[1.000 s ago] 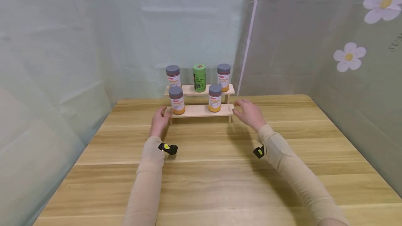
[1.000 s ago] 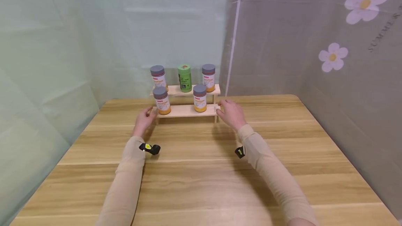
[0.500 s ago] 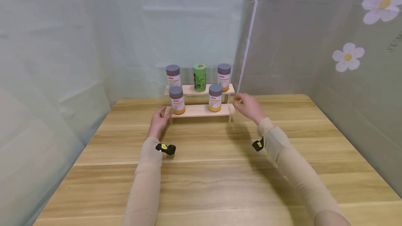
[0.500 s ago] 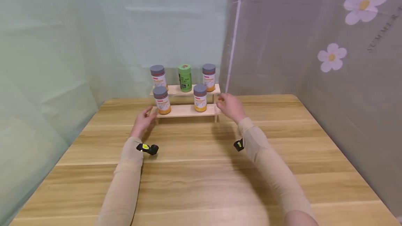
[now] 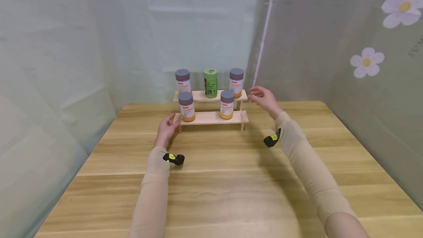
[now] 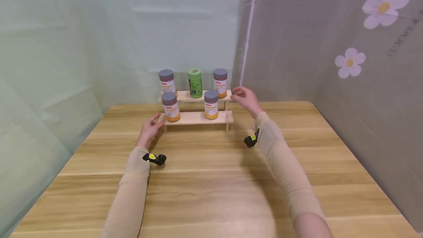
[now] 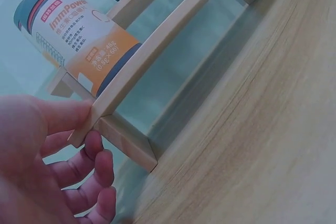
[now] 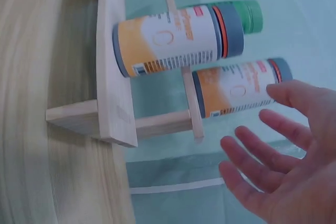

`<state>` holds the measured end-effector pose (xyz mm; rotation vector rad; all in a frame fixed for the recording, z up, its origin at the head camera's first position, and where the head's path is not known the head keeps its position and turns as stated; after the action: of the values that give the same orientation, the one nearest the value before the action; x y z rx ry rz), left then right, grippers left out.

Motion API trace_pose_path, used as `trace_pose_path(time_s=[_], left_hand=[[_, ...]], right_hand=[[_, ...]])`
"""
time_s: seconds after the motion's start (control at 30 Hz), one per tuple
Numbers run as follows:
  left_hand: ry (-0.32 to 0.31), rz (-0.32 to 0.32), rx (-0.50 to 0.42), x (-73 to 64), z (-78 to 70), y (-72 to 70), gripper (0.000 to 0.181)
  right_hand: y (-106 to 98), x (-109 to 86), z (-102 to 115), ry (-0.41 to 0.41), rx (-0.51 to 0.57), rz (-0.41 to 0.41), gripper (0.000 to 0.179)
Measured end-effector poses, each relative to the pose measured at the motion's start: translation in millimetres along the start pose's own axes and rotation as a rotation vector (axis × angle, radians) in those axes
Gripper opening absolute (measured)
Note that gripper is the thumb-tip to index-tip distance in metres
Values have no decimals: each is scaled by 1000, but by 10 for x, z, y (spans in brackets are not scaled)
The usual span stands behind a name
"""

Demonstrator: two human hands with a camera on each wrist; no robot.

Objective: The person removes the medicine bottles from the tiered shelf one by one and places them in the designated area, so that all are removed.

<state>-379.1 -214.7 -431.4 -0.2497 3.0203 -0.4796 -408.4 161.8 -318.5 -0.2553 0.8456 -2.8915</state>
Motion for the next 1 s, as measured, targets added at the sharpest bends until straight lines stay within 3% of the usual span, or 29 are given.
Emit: trace_pose_path(time_s=[0.4, 0.7, 1.0], left_hand=[[-5, -8, 26, -13, 78, -5, 61], [9, -31, 9, 21, 74, -11, 60], [-15, -3, -47, 29, 43, -59, 60]], right_hand=[[32, 359, -134, 23, 331, 102, 55], [74, 531, -83, 17, 370, 131, 65], [152, 631, -15, 4, 429, 76, 73]])
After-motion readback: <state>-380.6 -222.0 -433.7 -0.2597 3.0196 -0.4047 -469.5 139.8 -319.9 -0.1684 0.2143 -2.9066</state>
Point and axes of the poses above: each hand's wrist, its own x-axis towards the middle knuckle, its own y-axis out of the palm, z = x × y, the point moved 3 cm from there along x, towards the middle knuckle
